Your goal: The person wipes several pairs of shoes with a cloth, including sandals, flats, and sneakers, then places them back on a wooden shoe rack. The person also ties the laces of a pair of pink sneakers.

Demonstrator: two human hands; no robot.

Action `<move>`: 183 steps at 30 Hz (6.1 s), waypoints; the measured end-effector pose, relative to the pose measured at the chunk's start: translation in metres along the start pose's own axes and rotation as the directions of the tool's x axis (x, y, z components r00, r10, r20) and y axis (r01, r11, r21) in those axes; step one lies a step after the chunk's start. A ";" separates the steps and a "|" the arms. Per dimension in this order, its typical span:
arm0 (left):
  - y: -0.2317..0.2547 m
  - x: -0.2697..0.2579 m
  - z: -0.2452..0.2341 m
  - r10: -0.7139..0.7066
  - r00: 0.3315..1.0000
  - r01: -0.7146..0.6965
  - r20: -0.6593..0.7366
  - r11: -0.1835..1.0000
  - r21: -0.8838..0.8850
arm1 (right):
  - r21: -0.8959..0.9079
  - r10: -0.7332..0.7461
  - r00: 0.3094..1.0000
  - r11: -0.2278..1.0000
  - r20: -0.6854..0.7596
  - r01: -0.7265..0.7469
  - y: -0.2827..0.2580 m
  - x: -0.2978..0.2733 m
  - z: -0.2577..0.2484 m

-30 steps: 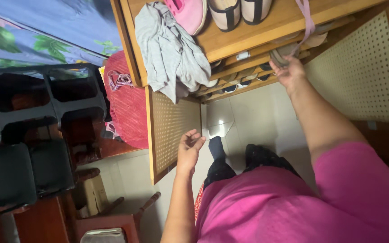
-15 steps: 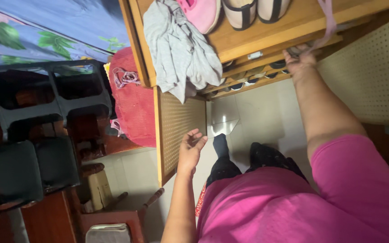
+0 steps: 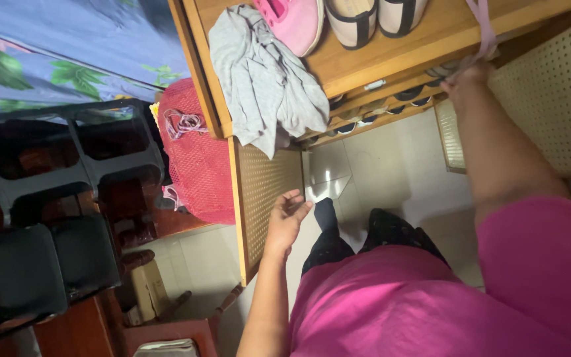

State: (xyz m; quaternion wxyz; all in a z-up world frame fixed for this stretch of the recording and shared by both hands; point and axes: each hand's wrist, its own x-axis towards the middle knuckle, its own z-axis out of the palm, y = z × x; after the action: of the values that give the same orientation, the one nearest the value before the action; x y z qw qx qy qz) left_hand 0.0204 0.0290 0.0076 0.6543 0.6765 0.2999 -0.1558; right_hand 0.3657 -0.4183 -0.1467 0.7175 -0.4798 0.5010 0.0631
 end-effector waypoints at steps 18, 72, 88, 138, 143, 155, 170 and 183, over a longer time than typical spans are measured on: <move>0.162 -0.025 0.005 0.460 0.842 -0.535 0.282 0.781 0.322 | 0.132 -0.651 -0.171 -0.108 0.740 0.985 0.043 -0.414 0.087; 0.367 0.093 0.199 0.973 0.191 -0.789 0.126 0.076 0.609 | 0.104 -0.761 0.517 0.595 0.392 0.797 -0.052 -0.405 -0.103; 0.468 0.080 0.092 0.693 0.719 -0.694 0.047 0.719 0.033 | 0.182 -0.780 0.460 0.571 0.425 0.801 -0.061 -0.400 -0.102; 0.359 0.147 0.097 0.537 0.830 -0.293 0.151 0.650 -0.701 | 0.254 -0.821 0.291 0.454 0.491 0.854 -0.058 -0.457 -0.037; 0.328 0.044 0.144 0.642 0.742 -0.503 0.194 0.724 -0.472 | 0.021 -0.845 -0.142 -0.153 0.515 0.988 -0.080 -0.495 -0.013; 0.247 -0.030 0.204 0.523 0.663 -0.164 0.535 0.799 -0.578 | -0.126 -0.919 -0.115 -0.174 0.376 0.977 -0.079 -0.397 -0.002; 0.221 -0.047 0.217 0.494 0.832 -0.494 0.252 0.867 -0.068 | -0.259 -0.857 -0.176 -0.332 0.484 0.907 -0.047 -0.446 -0.074; 0.149 -0.065 0.122 0.353 0.881 -0.155 0.315 0.844 -0.513 | 0.341 -0.867 0.198 0.377 0.458 0.861 -0.091 -0.403 -0.160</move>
State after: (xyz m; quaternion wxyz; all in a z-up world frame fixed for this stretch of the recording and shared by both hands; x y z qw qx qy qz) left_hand 0.0831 -0.0978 0.1527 0.8612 0.4842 0.0950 -0.1221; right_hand 0.1145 -0.4293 0.2185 0.7426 -0.6288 -0.0943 -0.2105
